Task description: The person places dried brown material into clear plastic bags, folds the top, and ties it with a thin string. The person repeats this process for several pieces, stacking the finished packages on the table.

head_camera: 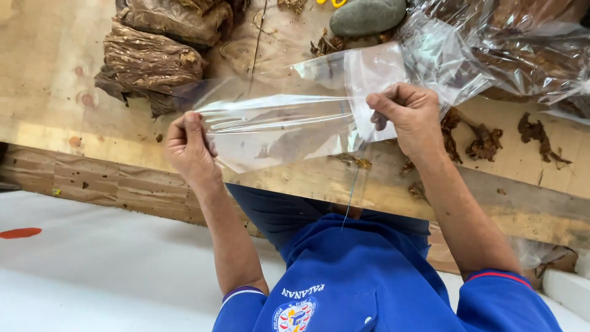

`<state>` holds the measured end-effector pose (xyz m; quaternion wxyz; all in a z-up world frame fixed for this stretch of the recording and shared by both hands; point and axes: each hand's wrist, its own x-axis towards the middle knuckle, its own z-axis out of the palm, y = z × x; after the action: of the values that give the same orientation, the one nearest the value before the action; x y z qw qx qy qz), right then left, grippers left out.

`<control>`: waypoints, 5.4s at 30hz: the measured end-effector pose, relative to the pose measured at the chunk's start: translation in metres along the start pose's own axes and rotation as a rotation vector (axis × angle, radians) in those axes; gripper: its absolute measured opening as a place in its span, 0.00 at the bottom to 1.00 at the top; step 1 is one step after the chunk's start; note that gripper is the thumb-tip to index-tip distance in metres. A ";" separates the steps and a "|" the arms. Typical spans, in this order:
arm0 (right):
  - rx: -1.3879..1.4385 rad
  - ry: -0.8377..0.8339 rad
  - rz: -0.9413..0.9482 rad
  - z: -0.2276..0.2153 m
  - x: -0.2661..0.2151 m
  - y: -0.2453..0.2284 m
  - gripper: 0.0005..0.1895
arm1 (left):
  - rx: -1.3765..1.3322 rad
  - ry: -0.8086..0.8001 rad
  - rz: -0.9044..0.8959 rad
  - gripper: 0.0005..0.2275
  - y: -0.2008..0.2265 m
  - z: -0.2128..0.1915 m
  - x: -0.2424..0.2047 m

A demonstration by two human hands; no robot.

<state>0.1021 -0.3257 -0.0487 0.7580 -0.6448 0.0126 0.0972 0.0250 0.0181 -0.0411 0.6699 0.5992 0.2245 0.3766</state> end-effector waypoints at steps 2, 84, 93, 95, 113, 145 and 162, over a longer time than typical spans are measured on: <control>-0.034 0.053 -0.128 0.003 0.003 -0.014 0.13 | 0.099 -0.117 0.006 0.07 0.001 0.005 0.004; -0.385 -0.199 -0.113 0.079 -0.031 -0.076 0.32 | 0.051 -0.482 0.216 0.25 0.029 -0.014 0.181; -0.337 -0.476 -0.406 0.143 0.013 -0.045 0.45 | 0.080 -0.576 0.274 0.18 0.061 0.054 0.073; -0.213 -0.403 -0.119 0.146 0.006 -0.045 0.29 | -0.005 -0.603 -0.108 0.23 0.076 0.060 0.050; -0.595 -0.513 -0.274 0.069 -0.016 -0.110 0.33 | -0.441 -0.435 -0.353 0.30 0.040 -0.028 -0.007; -0.921 -0.592 -1.030 0.098 -0.028 -0.104 0.07 | 0.321 -0.913 -0.067 0.48 0.072 0.022 -0.101; -0.611 -0.446 -1.090 0.073 -0.011 -0.064 0.08 | -0.268 -0.565 -0.242 0.28 0.004 0.005 -0.107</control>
<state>0.0938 -0.2649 0.0274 0.4663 -0.7091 -0.5008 -0.1698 -0.0380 -0.0676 -0.0524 0.8184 0.5553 0.0478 0.1395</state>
